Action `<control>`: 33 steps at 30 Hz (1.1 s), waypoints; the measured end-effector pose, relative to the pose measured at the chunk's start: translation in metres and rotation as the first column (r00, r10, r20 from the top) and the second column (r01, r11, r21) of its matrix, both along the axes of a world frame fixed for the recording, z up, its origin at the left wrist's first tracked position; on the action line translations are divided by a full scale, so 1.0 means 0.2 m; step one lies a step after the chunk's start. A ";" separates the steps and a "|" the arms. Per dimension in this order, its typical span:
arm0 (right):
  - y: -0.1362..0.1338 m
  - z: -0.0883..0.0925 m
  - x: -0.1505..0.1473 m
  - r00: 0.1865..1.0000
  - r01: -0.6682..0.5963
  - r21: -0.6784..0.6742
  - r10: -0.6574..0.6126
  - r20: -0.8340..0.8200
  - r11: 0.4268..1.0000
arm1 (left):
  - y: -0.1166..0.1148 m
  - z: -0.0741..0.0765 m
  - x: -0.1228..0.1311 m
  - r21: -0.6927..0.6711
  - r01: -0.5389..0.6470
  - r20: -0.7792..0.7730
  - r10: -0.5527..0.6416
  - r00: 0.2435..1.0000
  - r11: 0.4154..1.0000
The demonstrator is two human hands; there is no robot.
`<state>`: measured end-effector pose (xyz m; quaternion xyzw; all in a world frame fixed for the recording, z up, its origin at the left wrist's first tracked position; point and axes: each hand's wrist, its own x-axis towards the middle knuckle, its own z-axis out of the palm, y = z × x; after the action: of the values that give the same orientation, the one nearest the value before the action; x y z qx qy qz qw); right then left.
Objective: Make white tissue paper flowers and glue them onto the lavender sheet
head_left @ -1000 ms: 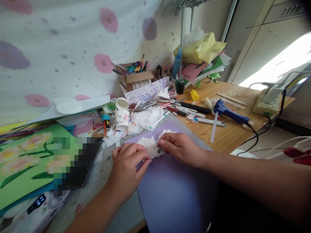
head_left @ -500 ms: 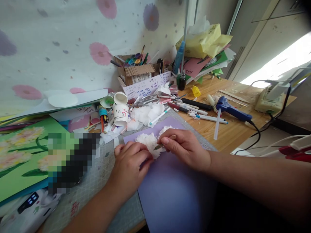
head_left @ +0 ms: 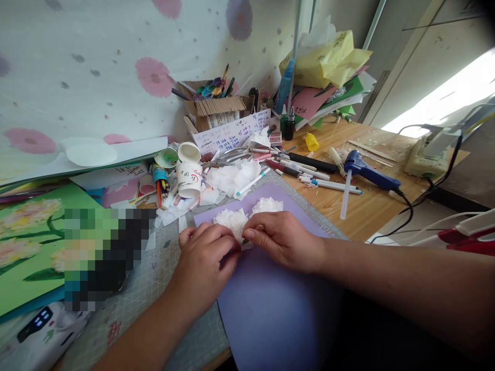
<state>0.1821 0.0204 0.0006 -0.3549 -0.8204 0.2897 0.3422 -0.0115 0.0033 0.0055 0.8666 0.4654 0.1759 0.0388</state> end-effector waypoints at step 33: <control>0.04 0.01 -0.01 0.996 0.064 -0.181 -0.073 -0.042 0.981 | 0.12 0.01 -0.03 -0.055 -0.231 0.196 0.237 0.951 0.971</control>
<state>0.1808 0.0276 0.0030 -0.4051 -0.7697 0.3591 0.3384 -0.0170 0.0278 0.0071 0.7823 0.5613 0.2587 0.0783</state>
